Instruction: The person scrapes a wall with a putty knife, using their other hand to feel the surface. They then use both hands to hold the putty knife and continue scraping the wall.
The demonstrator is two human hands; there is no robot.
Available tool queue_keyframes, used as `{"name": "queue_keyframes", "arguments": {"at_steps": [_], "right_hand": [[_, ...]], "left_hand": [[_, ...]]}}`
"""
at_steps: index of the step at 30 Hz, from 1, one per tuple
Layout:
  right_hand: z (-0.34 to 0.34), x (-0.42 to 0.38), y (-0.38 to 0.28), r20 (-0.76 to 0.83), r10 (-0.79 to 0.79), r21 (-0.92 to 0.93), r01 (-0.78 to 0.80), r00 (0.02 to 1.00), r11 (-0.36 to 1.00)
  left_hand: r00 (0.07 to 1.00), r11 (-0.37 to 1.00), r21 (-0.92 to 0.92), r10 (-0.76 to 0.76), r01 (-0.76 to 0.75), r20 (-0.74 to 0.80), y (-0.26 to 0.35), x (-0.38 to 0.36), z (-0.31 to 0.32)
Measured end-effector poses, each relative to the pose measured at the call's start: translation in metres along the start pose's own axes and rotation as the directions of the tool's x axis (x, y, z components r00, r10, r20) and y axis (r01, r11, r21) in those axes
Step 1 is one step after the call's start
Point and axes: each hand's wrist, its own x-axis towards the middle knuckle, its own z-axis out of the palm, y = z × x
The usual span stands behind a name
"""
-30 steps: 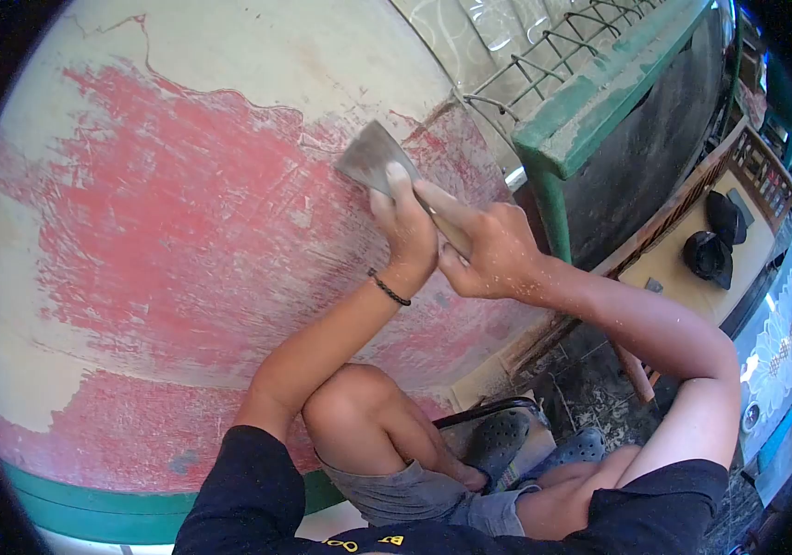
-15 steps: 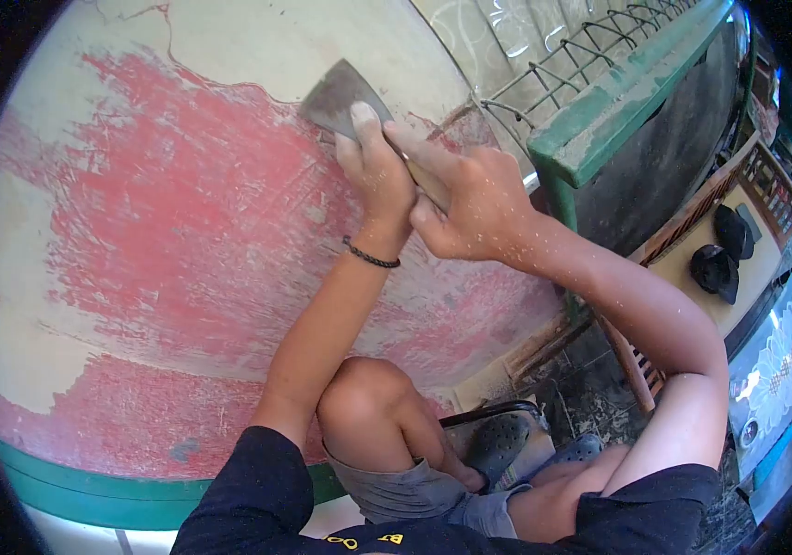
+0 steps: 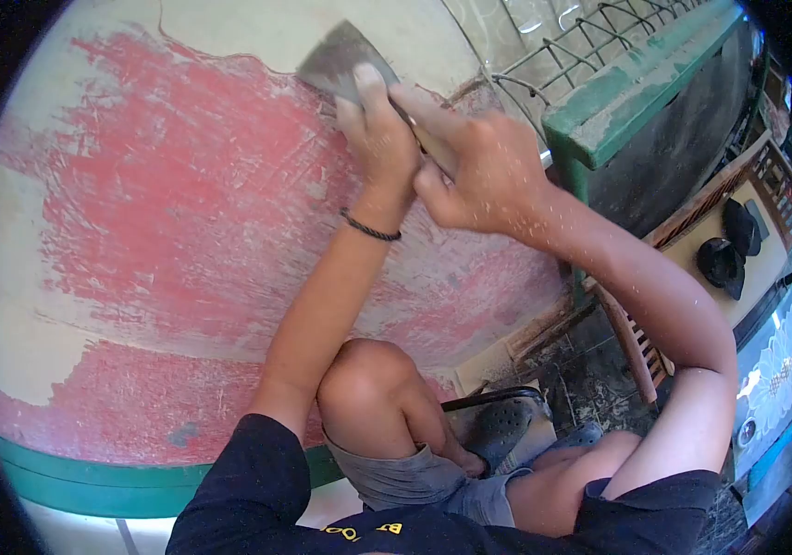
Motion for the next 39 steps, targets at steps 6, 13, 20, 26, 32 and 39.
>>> {"name": "queue_keyframes", "arguments": {"at_steps": [6, 13, 20, 26, 32, 39], "right_hand": [[0.000, 0.010, -0.007, -0.039, -0.030, -0.006, 0.030, 0.999, 1.000], [0.001, -0.054, 0.017, 0.184, 0.075, 0.019, -0.079, 0.980, 0.997], [-0.001, 0.005, -0.005, -0.001, -0.032, -0.032, 0.032, 0.999, 0.999], [-0.013, 0.048, -0.023, -0.008, 0.001, -0.067, -0.001, 1.000, 0.998], [-0.016, 0.013, -0.005, 0.006, -0.051, 0.026, 0.051, 0.999, 0.998], [-0.013, -0.013, 0.001, 0.097, 0.055, -0.018, -0.054, 0.994, 0.998]], "left_hand": [[0.999, 0.997, -0.066, 0.030, -0.031, -0.012, 0.005, 0.010, 0.002], [1.000, 0.996, 0.084, -0.020, 0.022, -0.021, -0.038, -0.056, -0.008], [1.000, 0.997, 0.079, -0.016, 0.015, 0.005, 0.005, 0.003, -0.004], [0.998, 0.999, 0.040, -0.033, 0.035, -0.049, 0.042, 0.039, 0.006], [0.998, 0.999, 0.050, 0.010, -0.007, -0.055, 0.018, -0.002, 0.008], [0.999, 0.998, 0.056, 0.017, -0.015, -0.047, -0.001, -0.024, 0.003]]}}
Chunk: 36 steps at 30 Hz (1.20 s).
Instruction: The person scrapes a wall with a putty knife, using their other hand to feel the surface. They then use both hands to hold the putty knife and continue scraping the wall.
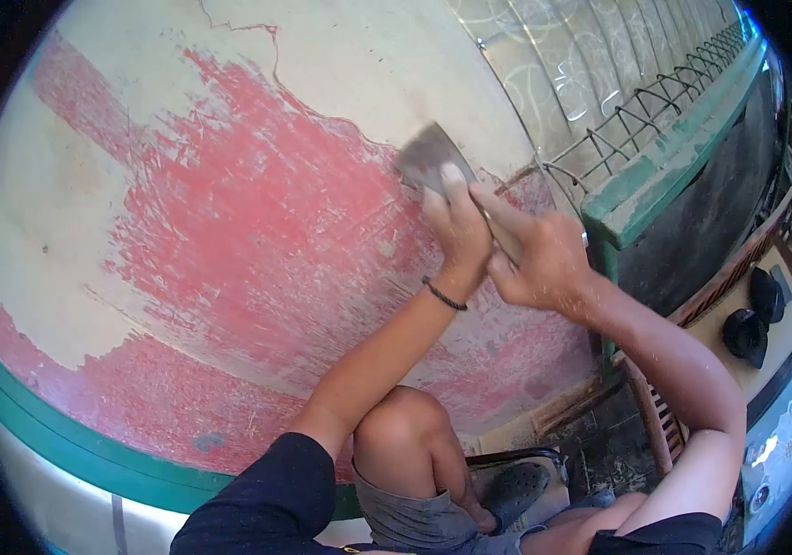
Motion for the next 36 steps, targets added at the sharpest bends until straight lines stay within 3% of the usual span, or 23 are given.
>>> {"name": "queue_keyframes", "arguments": {"at_steps": [1, 4, 10, 12, 15, 19, 22, 23, 26, 29, 32, 35, 36], "right_hand": [[-0.002, 0.013, -0.005, -0.028, -0.010, -0.008, 0.010, 1.000, 1.000], [-0.017, 0.046, -0.028, -0.060, -0.021, -0.016, 0.020, 0.998, 1.000], [-0.021, 0.041, -0.029, -0.044, -0.043, 0.048, 0.045, 0.998, 0.998], [-0.015, 0.023, -0.020, -0.034, -0.060, 0.076, 0.062, 0.998, 0.995], [-0.015, -0.003, -0.016, 0.139, 0.074, 0.109, -0.090, 0.988, 0.990], [-0.008, 0.024, -0.015, -0.019, 0.014, 0.033, -0.013, 1.000, 0.999], [-0.018, 0.049, -0.030, -0.038, -0.032, 0.019, 0.032, 0.999, 0.999], [-0.017, 0.050, -0.032, -0.052, -0.042, 0.030, 0.044, 0.998, 0.999], [-0.014, 0.041, -0.029, -0.074, -0.064, 0.060, 0.068, 0.995, 0.996], [-0.001, 0.010, -0.015, -0.023, -0.023, 0.148, 0.026, 0.999, 0.989], [0.007, -0.020, 0.001, 0.064, 0.027, 0.190, -0.039, 0.998, 0.981], [0.006, -0.014, -0.002, 0.082, 0.038, 0.164, -0.051, 0.996, 0.985], [0.004, -0.007, -0.005, 0.071, 0.036, 0.152, -0.046, 0.997, 0.987]], "left_hand": [[0.993, 0.994, 0.037, 0.104, -0.102, -0.047, 0.002, 0.017, 0.004], [0.999, 0.994, -0.108, 0.014, -0.018, -0.031, 0.030, 0.050, 0.006], [0.997, 0.981, -0.176, -0.079, 0.081, 0.019, 0.030, 0.042, 0.002], [0.998, 0.996, -0.078, -0.050, 0.052, 0.029, 0.023, 0.018, -0.002], [0.998, 0.999, 0.024, -0.036, 0.035, 0.042, 0.010, 0.000, -0.009], [0.997, 0.997, 0.005, 0.072, -0.072, -0.029, 0.015, 0.028, 0.001], [0.993, 0.996, -0.060, -0.066, 0.061, -0.095, 0.035, 0.053, 0.006], [0.991, 0.984, -0.158, -0.096, 0.081, -0.091, 0.034, 0.054, 0.007], [0.999, 0.978, -0.207, -0.007, -0.001, -0.036, 0.026, 0.046, 0.002], [0.999, 0.998, -0.053, 0.023, -0.025, -0.023, 0.013, 0.012, -0.005], [0.995, 0.999, 0.042, -0.032, 0.029, 0.093, -0.022, -0.018, -0.020], [0.985, 0.989, 0.076, -0.137, 0.130, 0.102, -0.021, -0.014, -0.020], [0.994, 0.997, 0.025, -0.070, 0.069, 0.087, -0.017, -0.004, -0.017]]}}
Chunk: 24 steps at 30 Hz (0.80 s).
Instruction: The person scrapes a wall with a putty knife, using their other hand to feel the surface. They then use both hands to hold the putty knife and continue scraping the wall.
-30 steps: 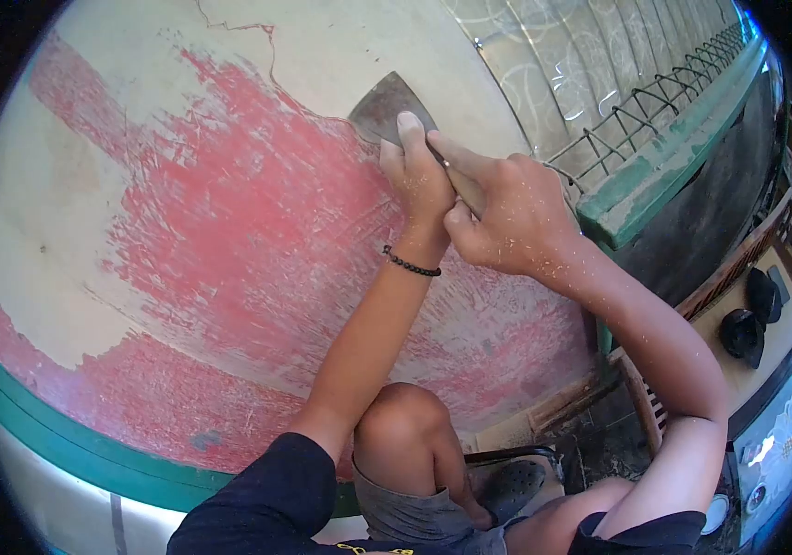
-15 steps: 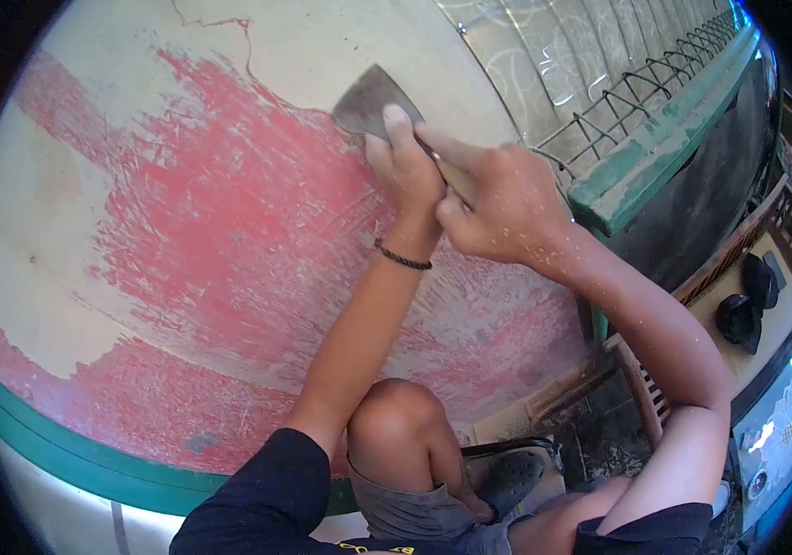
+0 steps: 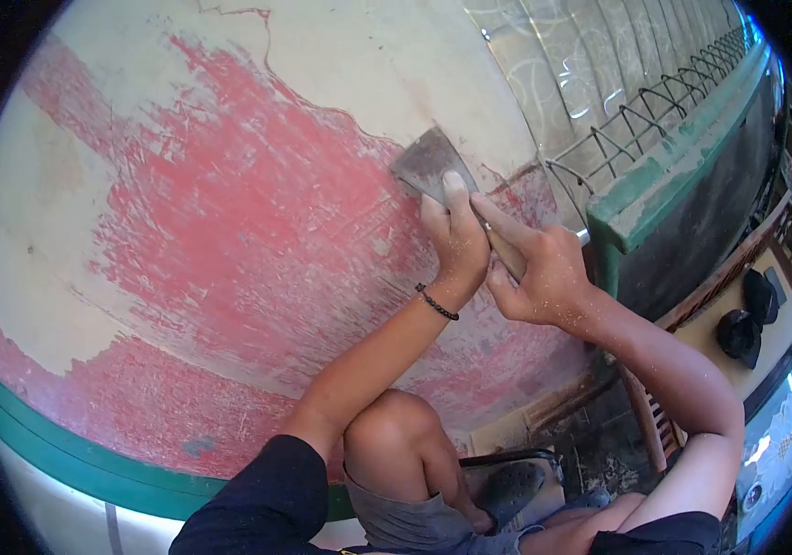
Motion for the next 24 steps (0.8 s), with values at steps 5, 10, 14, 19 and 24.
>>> {"name": "queue_keyframes", "arguments": {"at_steps": [5, 10, 14, 19, 24], "right_hand": [[-0.009, 0.052, -0.033, -0.120, -0.075, -0.126, 0.060, 0.990, 0.990], [0.011, 0.052, -0.028, -0.225, -0.129, -0.041, 0.123, 0.966, 0.992], [0.022, 0.019, -0.004, -0.175, -0.080, -0.005, 0.080, 0.981, 0.997], [0.018, -0.001, 0.030, -0.166, -0.100, 0.121, 0.121, 0.981, 0.985], [-0.014, 0.031, 0.001, -0.375, -0.172, 0.046, 0.204, 0.911, 0.978]], "left_hand": [[0.996, 0.985, -0.152, 0.082, -0.084, -0.024, 0.052, 0.052, 0.000], [0.996, 0.985, -0.146, 0.095, -0.094, -0.005, 0.050, 0.059, -0.010], [0.967, 0.974, 0.217, -0.116, 0.066, 0.226, 0.040, 0.044, -0.044], [0.974, 0.846, 0.483, 0.191, -0.226, 0.122, 0.121, 0.048, -0.096], [0.568, 0.186, 0.705, 0.742, -0.685, 0.356, 0.158, 0.094, -0.149]]}}
